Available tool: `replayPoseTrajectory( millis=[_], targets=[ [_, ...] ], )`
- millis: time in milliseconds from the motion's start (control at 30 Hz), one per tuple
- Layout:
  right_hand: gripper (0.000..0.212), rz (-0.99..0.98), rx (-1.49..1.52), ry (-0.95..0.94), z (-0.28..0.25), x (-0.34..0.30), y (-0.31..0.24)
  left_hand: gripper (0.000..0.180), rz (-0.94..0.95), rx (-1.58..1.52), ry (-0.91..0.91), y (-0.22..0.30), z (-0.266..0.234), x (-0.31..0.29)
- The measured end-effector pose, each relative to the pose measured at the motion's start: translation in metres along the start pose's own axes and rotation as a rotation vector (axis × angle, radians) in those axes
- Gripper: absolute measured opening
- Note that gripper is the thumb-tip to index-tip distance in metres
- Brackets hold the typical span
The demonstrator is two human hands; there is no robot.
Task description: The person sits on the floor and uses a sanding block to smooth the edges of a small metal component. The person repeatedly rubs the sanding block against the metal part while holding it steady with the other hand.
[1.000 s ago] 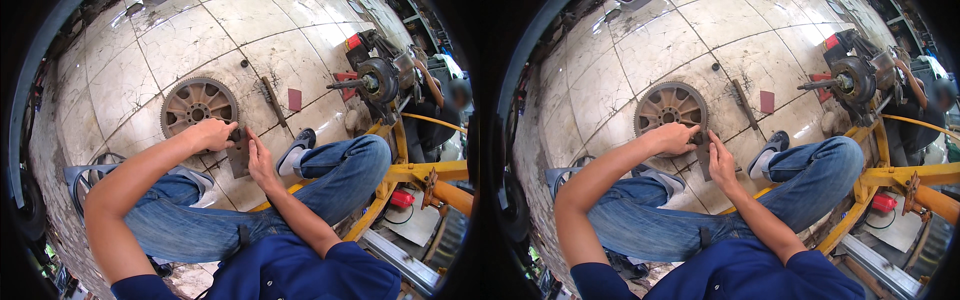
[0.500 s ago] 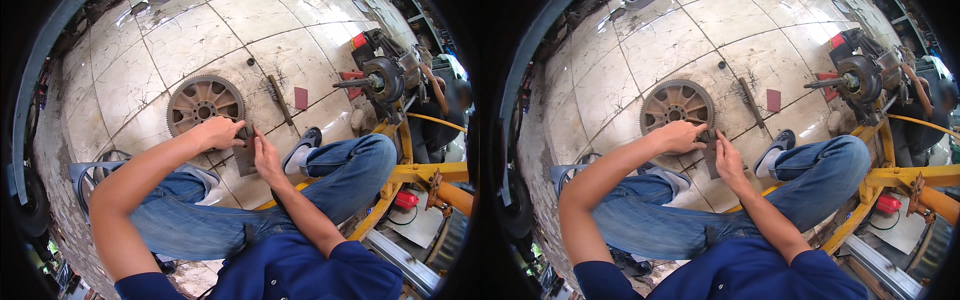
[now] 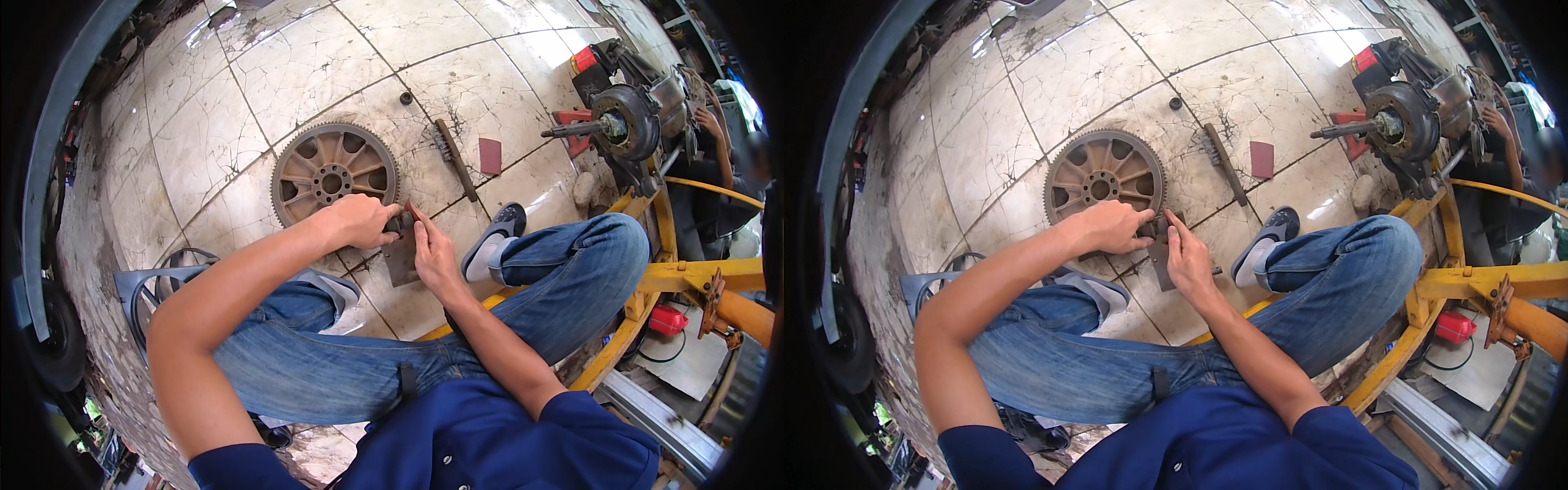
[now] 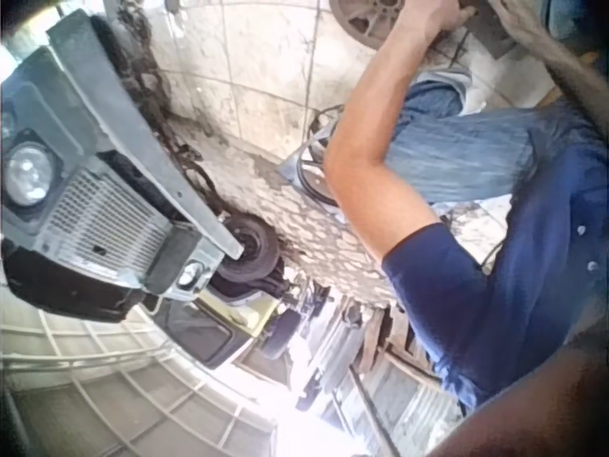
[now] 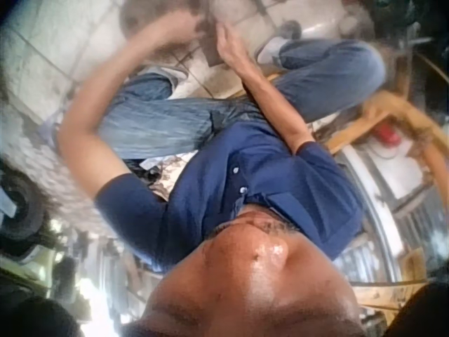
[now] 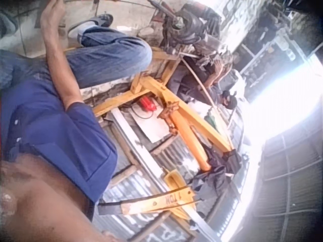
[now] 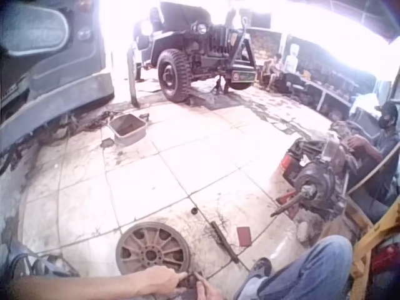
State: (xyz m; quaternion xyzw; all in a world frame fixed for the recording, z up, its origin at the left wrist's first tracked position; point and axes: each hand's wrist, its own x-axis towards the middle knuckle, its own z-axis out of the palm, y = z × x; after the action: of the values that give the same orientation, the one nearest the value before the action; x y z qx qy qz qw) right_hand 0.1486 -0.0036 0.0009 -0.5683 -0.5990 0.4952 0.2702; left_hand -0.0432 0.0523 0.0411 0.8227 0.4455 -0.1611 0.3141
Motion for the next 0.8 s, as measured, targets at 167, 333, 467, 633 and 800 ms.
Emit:
replayPoseTrajectory(
  millis=[167, 333, 467, 633, 800],
  targets=[
    [0.036, -0.035, 0.046, 0.039, 0.002, 0.000, 0.001, 0.061, -0.017, -0.032, -0.035, -0.001, -0.004, 0.001],
    [0.036, -0.149, 0.064, 0.090, 0.005, 0.001, 0.008, 0.061, 0.018, -0.029, -0.003, -0.003, -0.002, 0.000],
    [0.036, -0.082, 0.019, 0.063, 0.005, -0.001, 0.003, 0.058, -0.012, -0.070, -0.029, -0.006, -0.006, -0.003],
    [0.037, -0.173, 0.077, 0.120, 0.008, 0.001, 0.001, 0.056, -0.001, -0.073, -0.016, -0.014, -0.006, -0.001],
    [0.037, -0.200, 0.031, 0.149, 0.010, 0.005, 0.010, 0.054, -0.025, -0.069, -0.024, -0.012, -0.009, -0.002]
  ],
)
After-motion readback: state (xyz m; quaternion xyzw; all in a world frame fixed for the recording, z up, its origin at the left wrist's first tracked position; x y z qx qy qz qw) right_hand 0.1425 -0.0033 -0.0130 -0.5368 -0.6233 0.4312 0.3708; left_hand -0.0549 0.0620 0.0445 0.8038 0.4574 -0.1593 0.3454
